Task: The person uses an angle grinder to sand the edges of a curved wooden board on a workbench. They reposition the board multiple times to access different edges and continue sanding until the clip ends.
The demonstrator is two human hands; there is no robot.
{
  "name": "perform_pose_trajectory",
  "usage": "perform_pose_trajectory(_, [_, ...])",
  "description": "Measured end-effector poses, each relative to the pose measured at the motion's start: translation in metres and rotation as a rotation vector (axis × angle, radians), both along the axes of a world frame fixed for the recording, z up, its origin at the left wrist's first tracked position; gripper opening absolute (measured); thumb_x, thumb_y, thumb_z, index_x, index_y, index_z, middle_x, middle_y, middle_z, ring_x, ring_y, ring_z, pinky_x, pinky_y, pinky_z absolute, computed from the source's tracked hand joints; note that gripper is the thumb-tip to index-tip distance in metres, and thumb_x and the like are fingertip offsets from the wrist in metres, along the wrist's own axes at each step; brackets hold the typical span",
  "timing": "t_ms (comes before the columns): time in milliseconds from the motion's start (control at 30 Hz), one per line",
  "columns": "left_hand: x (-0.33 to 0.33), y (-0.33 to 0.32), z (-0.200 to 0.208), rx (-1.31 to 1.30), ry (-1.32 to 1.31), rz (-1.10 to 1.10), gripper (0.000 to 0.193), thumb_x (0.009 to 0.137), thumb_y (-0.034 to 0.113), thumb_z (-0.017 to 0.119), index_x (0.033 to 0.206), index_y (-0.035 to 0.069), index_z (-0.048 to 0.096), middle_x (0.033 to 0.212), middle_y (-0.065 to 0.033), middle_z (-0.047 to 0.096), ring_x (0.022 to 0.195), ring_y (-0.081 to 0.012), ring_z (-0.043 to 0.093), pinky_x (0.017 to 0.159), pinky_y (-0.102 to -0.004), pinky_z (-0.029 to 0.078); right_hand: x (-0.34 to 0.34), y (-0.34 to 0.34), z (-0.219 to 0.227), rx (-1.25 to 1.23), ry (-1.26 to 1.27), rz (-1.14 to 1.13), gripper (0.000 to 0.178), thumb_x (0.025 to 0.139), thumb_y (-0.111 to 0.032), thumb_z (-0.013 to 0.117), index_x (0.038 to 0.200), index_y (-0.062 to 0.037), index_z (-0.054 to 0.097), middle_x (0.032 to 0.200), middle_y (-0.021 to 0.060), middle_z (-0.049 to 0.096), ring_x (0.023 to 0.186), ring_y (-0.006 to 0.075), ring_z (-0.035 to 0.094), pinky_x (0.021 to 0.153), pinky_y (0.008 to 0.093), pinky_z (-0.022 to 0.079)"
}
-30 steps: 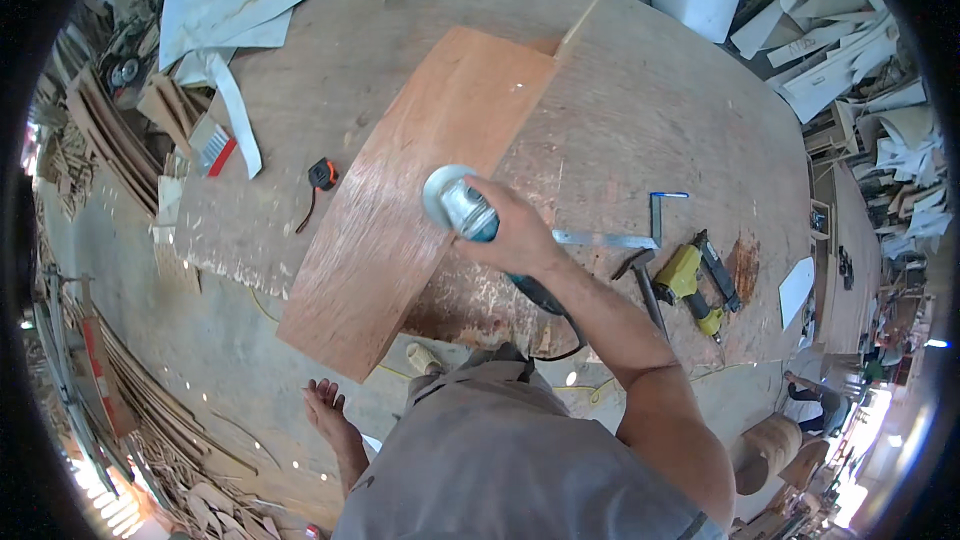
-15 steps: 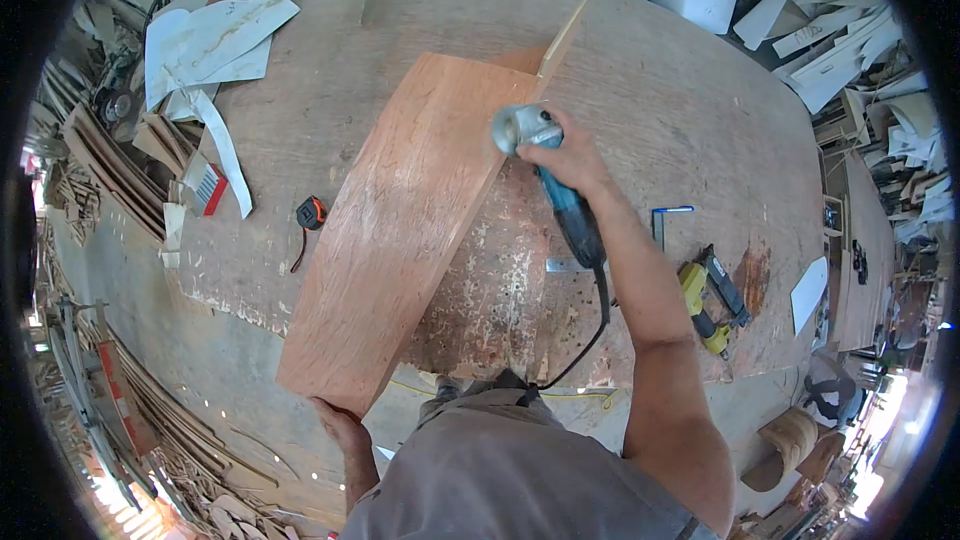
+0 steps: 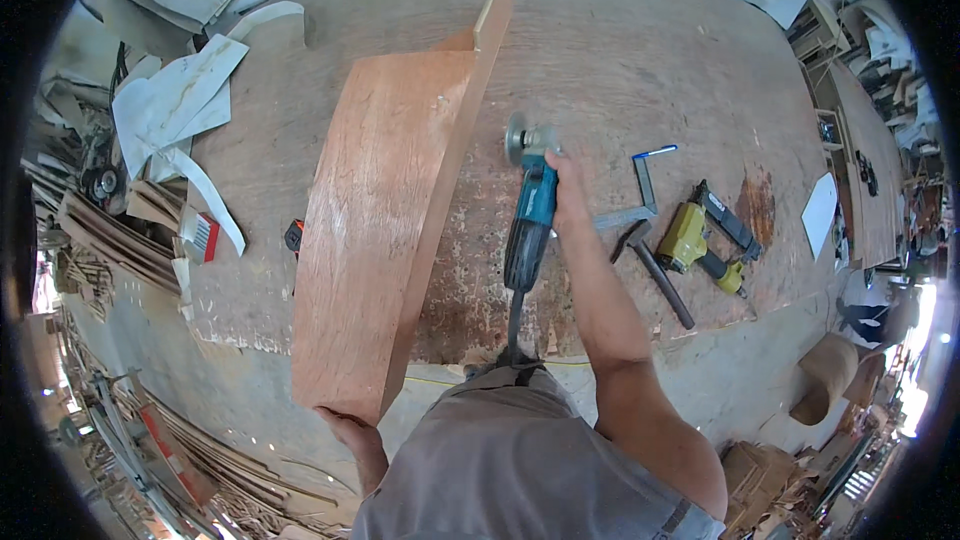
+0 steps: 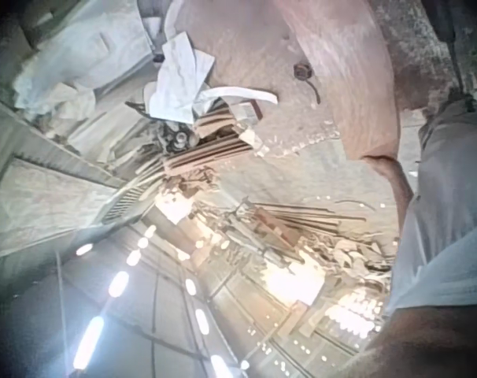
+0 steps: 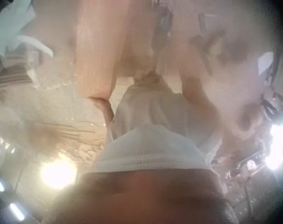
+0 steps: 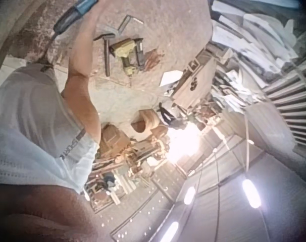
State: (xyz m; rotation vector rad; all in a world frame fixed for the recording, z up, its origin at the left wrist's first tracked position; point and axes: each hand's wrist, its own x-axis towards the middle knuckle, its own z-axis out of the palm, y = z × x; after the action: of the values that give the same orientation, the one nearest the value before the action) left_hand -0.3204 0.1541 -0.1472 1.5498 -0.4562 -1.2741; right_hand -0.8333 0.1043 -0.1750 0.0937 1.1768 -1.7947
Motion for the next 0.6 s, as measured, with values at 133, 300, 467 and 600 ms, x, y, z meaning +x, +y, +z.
perform_pose_trajectory(133, [0.003, -0.016, 0.01, -0.004, 0.086, -0.05, 0.08, 0.1, 0.065, 0.032, 0.153, 0.005, 0.028, 0.153, -0.0157, 0.035, 0.139, -0.0318, 0.039, 0.113, -0.0458, 0.037, 0.032, -0.004, -0.011, -0.121, -0.209, 0.077, 0.055, 0.088, -0.045, 0.059, 0.116, 0.0033, 0.058, 0.091, 0.0177, 0.067, 0.073, 0.0285, 0.068, 0.062, 0.0405, 0.06])
perform_pose_trajectory(300, [0.013, -0.021, 0.001, -0.045, 0.185, -0.106, 0.084, 0.098, 0.068, 0.032, 0.153, 0.005, 0.026, 0.154, -0.0163, 0.034, 0.139, -0.0319, 0.039, 0.113, -0.0461, 0.037, 0.046, -0.014, -0.014, -0.262, -0.21, 0.039, 0.056, 0.089, -0.045, 0.058, 0.115, 0.0047, 0.06, 0.093, 0.0191, 0.067, 0.076, 0.0279, 0.069, 0.065, 0.038, 0.06])
perform_pose_trajectory(467, [0.011, -0.019, -0.001, -0.095, 0.188, -0.142, 0.088, 0.096, 0.07, 0.035, 0.154, 0.005, 0.022, 0.155, -0.0166, 0.032, 0.141, -0.0318, 0.037, 0.113, -0.0466, 0.038, 0.044, 0.003, -0.005, -0.309, -0.143, 0.107, 0.055, 0.089, -0.044, 0.058, 0.116, 0.0036, 0.059, 0.092, 0.0179, 0.068, 0.077, 0.0277, 0.069, 0.067, 0.0373, 0.061])
perform_pose_trajectory(600, [0.02, -0.014, -0.012, -0.099, 0.244, -0.153, 0.075, 0.101, 0.056, 0.042, 0.15, 0.0, 0.027, 0.149, -0.0181, 0.04, 0.132, -0.0314, 0.047, 0.108, -0.045, 0.044, 0.047, 0.027, 0.001, -0.124, -0.064, 0.008, 0.054, 0.087, -0.048, 0.06, 0.11, 0.0009, 0.062, 0.087, 0.0164, 0.068, 0.074, 0.0276, 0.069, 0.066, 0.0385, 0.061])
